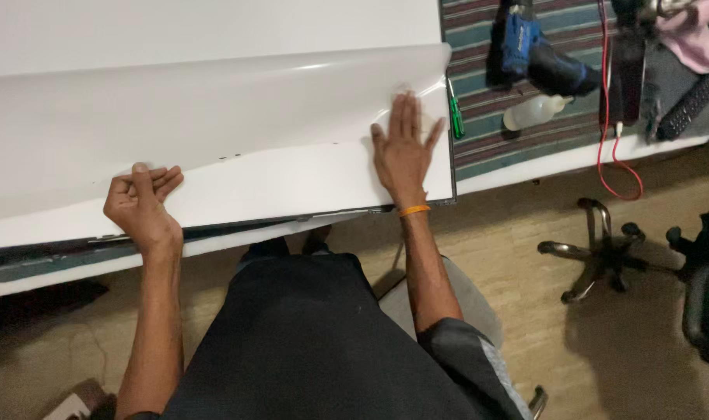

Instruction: The person cleans a white rectangular panel with a cloth, then uses a light blue soldering iron to work along the panel's edges and surface. They also retrieve a metal tool from a drawer and use it to pry or adjust the panel's frame.

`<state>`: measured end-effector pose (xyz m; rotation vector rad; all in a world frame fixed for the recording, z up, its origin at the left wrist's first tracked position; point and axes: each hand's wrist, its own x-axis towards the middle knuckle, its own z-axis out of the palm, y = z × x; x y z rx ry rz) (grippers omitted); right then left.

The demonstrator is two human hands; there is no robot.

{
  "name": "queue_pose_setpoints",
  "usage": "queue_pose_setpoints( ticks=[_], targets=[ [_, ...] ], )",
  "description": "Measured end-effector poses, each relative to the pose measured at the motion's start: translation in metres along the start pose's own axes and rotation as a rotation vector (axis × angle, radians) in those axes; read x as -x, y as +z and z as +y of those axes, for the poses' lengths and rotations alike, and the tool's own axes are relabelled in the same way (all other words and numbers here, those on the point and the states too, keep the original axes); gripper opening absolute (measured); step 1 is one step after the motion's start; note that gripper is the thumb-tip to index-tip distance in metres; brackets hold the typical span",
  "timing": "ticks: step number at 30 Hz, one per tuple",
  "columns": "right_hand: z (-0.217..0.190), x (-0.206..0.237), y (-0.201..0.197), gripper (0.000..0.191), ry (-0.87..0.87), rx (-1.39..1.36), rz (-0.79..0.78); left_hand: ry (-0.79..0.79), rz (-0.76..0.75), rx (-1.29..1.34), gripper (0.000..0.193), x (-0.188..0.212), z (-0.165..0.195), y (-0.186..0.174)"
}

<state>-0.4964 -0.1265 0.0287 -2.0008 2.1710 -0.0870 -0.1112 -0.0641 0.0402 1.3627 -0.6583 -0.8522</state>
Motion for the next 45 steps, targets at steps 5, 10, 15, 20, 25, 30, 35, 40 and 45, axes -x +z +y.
queue_pose_setpoints(
  ticks=[5,10,15,20,25,30,35,40,45],
  targets=[
    [-0.020,-0.008,0.008,0.079,0.041,-0.066,0.111,0.002,0.052,0.051,0.020,-0.005,0.004,0.008],
    [-0.133,0.009,0.027,0.077,-0.410,-0.172,0.064,-0.010,0.063,0.052,0.020,-0.013,0.016,0.014],
    [-0.221,0.010,0.022,0.072,-0.883,-0.058,0.006,-0.077,0.059,0.122,0.024,-0.014,0.021,0.011],
    [-0.280,-0.025,-0.001,0.070,-1.261,-0.014,-0.094,-0.137,0.085,0.209,0.026,-0.023,0.017,0.005],
    [-0.345,-0.057,-0.024,0.074,-1.423,0.188,-0.368,-0.293,0.167,0.216,0.026,-0.034,0.025,-0.002],
    [-0.437,-0.058,-0.014,0.075,-1.661,0.312,-0.334,-0.382,0.145,0.359,0.019,-0.036,0.030,-0.007],
    [-0.523,-0.044,0.003,0.076,-1.694,0.270,-0.181,-0.454,0.157,0.347,0.022,-0.038,0.025,-0.007],
    [-0.514,-0.044,0.010,0.074,-1.667,0.239,-0.189,-0.466,0.190,0.415,0.019,-0.039,0.012,-0.005],
    [-0.405,-0.063,-0.014,0.076,-1.591,0.251,-0.408,-0.362,0.130,0.302,0.016,-0.041,0.002,-0.007]
  ],
)
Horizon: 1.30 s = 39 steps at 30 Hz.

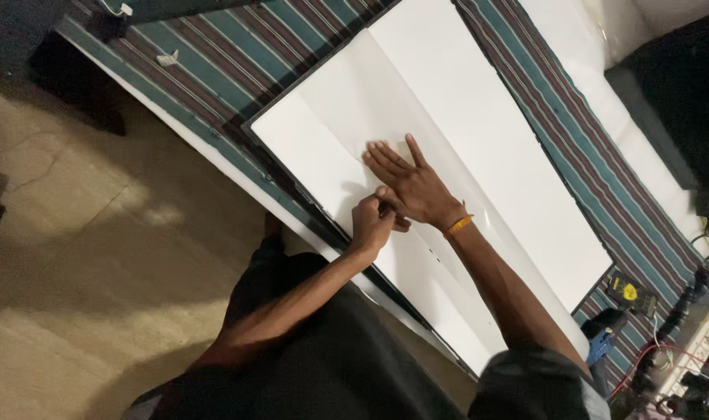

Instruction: The person cleans a white rectangular panel with a cloth, then uses a light blue soldering iron to work along the panel's edges and surface. They also retrieve a metal tool from a drawer and use it to pry or adjust the panel's frame.

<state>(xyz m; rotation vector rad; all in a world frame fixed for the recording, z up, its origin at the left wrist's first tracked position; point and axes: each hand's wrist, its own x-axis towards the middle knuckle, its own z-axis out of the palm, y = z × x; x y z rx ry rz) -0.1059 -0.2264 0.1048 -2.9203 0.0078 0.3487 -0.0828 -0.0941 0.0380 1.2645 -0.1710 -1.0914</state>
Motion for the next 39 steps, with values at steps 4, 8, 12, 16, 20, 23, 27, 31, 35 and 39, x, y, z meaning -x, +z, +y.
queue_pose_setpoints(
  ticks=[4,8,12,16,20,23,27,31,35,39],
  targets=[
    [0.001,0.070,0.015,0.077,0.104,-0.027,0.031,-0.023,-0.005,-0.036,0.022,0.004,-0.003,-0.001],
    [-0.031,0.123,0.035,0.066,0.255,-0.088,0.223,-0.037,-0.077,0.115,0.024,0.007,-0.003,0.001],
    [-0.070,0.154,0.061,0.047,0.452,0.062,0.435,-0.026,-0.107,0.060,0.028,0.011,0.003,0.005],
    [-0.080,0.173,0.058,0.036,0.545,0.139,0.640,0.029,-0.153,0.058,0.028,0.019,0.022,0.023],
    [-0.113,0.191,0.043,0.025,0.536,0.062,0.837,0.167,-0.191,-0.001,0.030,0.016,0.055,0.051],
    [-0.142,0.192,0.043,0.023,0.563,-0.058,0.929,0.261,-0.268,-0.038,0.035,0.011,0.076,0.066],
    [-0.157,0.191,0.055,0.022,0.671,-0.207,0.983,0.282,-0.311,-0.227,0.038,0.014,0.078,0.068],
    [-0.162,0.200,0.074,0.023,0.802,-0.298,1.042,0.234,-0.299,-0.336,0.035,0.026,0.058,0.051],
    [-0.162,0.214,0.089,0.024,0.904,-0.343,1.100,0.202,-0.293,-0.431,0.032,0.034,0.042,0.024],
    [-0.160,0.230,0.096,0.023,1.006,-0.372,1.114,0.244,-0.274,-0.461,0.030,0.041,0.040,-0.006]
  ],
)
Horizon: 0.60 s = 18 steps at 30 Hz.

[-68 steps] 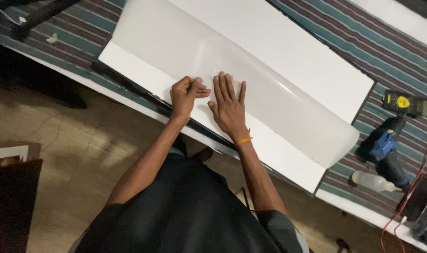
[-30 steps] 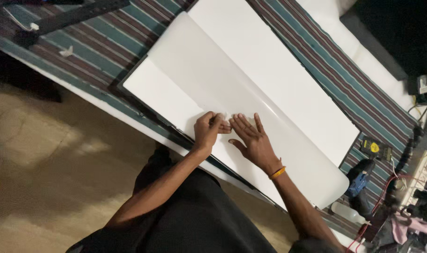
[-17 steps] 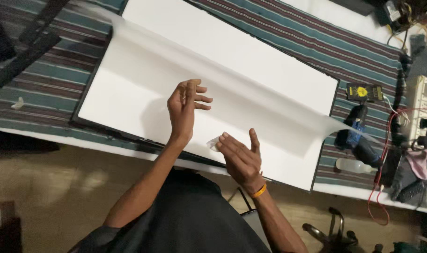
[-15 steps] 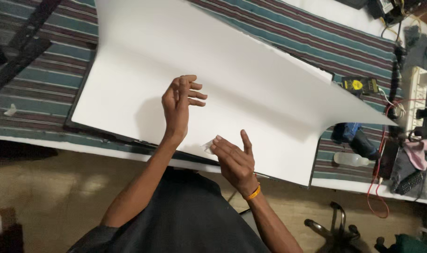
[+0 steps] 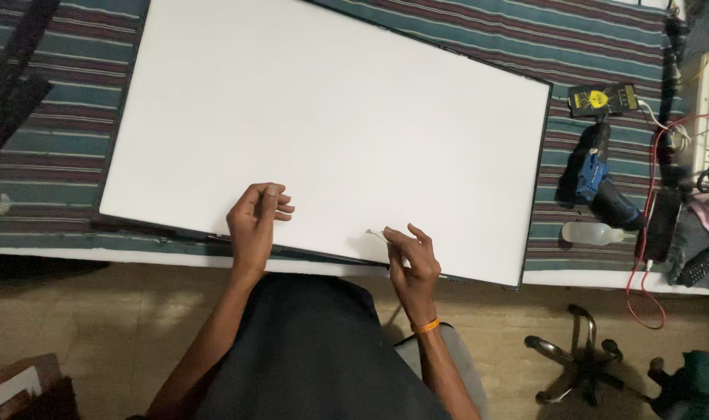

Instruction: The person cleans a white rectangular panel with a cloth, then uses a light blue soldering iron to work along the panel's edges and surface. They also retrieve a metal tool from a drawer and use it to pry or adjust the panel's frame.

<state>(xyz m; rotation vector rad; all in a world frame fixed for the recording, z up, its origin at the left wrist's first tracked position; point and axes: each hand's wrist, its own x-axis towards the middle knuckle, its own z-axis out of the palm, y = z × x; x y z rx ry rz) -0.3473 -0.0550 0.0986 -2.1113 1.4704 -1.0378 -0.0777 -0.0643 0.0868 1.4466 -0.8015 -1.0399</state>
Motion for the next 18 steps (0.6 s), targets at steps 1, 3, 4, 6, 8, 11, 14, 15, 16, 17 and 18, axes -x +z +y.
queue_pose_setpoints(
  ticks=[1,3,4,6,8,11,14,15,16,17,18],
  targets=[
    [0.003,0.000,-0.002,0.024,0.016,-0.003,0.010,0.000,0.015,-0.007,0.029,0.003,-0.002,-0.006],
    [0.010,0.002,-0.002,0.024,0.029,-0.004,0.020,0.004,0.048,-0.031,0.028,0.007,-0.005,-0.018],
    [0.013,0.003,-0.002,0.024,0.035,-0.002,0.026,0.009,0.064,-0.046,0.027,0.007,-0.006,-0.023],
    [0.022,0.004,-0.001,0.024,0.022,0.029,0.030,0.022,0.097,-0.096,0.025,0.008,-0.008,-0.033],
    [0.033,-0.002,-0.001,0.023,0.038,0.065,0.059,0.043,0.134,-0.164,0.024,0.007,-0.009,-0.042],
    [0.057,-0.032,0.000,0.021,0.255,0.066,0.157,0.103,0.195,-0.191,0.022,0.005,-0.011,-0.057],
    [0.087,-0.083,0.011,0.022,0.611,0.023,0.289,0.216,0.262,-0.296,0.021,0.002,-0.010,-0.078],
    [0.094,-0.098,0.020,0.027,0.415,0.106,0.253,0.233,0.271,-0.274,0.020,0.002,-0.009,-0.085],
    [0.098,-0.109,0.031,0.035,0.217,0.187,0.210,0.249,0.283,-0.252,0.019,0.004,-0.007,-0.094],
    [0.097,-0.114,0.046,0.043,0.180,0.285,0.007,0.268,0.291,-0.233,0.018,0.005,-0.004,-0.105],
    [0.094,-0.121,0.062,0.051,0.141,0.381,-0.194,0.276,0.317,-0.278,0.017,0.007,-0.001,-0.115]
  ],
)
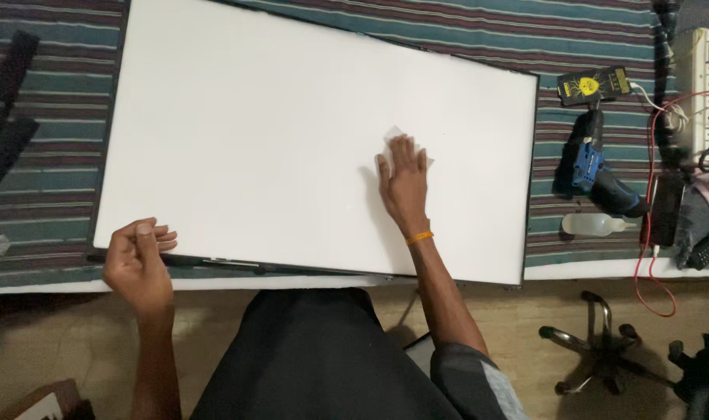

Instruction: The person cleans a white rectangular panel with a cloth, then uses a light blue soldering iron to work along the panel's edges and surface. They also retrieve a metal tool from a drawer and use it to pry or adjust the panel's frame.

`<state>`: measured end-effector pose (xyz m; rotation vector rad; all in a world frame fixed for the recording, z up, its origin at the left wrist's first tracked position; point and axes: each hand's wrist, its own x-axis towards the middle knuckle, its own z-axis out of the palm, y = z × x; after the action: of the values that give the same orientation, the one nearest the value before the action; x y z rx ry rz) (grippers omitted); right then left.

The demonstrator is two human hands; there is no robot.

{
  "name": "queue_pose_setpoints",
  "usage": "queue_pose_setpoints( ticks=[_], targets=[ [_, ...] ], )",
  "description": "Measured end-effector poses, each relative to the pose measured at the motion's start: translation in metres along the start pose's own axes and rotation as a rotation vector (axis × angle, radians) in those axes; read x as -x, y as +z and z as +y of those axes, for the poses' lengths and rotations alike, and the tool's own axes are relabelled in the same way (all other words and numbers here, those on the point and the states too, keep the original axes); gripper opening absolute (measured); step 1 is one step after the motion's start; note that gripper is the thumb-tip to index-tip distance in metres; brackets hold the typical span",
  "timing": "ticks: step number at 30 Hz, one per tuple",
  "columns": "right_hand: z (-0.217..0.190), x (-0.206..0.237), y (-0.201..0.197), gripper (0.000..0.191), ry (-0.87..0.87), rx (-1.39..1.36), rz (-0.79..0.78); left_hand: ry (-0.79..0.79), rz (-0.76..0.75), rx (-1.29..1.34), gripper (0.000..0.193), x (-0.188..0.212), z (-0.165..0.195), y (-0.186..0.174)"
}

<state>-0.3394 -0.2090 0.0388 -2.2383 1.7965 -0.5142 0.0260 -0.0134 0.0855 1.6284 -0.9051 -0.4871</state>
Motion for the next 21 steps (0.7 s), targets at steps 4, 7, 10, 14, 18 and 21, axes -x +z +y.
queue_pose_setpoints(
  ticks=[4,7,10,14,18,21],
  targets=[
    [-0.019,-0.084,0.006,0.072,-0.031,0.133,-0.073,-0.031,0.094,-0.090,0.020,-0.002,0.001,-0.031],
    [-0.059,-0.151,0.015,0.072,0.099,0.197,-0.031,-0.075,0.129,-0.132,0.025,-0.009,-0.005,-0.041],
    [-0.105,-0.168,0.031,0.074,-0.064,0.206,-0.049,-0.099,0.093,-0.089,0.027,-0.018,-0.013,-0.044],
    [-0.097,-0.160,0.033,0.069,0.000,0.177,-0.099,-0.045,0.062,-0.220,0.031,-0.030,-0.021,-0.055],
    [-0.084,-0.161,0.035,0.070,0.113,0.253,-0.013,-0.046,0.088,-0.126,0.034,-0.043,-0.024,-0.063],
    [-0.084,-0.162,0.042,0.070,0.015,0.228,-0.121,-0.031,0.029,-0.138,0.034,-0.057,-0.025,-0.053]
  ],
)
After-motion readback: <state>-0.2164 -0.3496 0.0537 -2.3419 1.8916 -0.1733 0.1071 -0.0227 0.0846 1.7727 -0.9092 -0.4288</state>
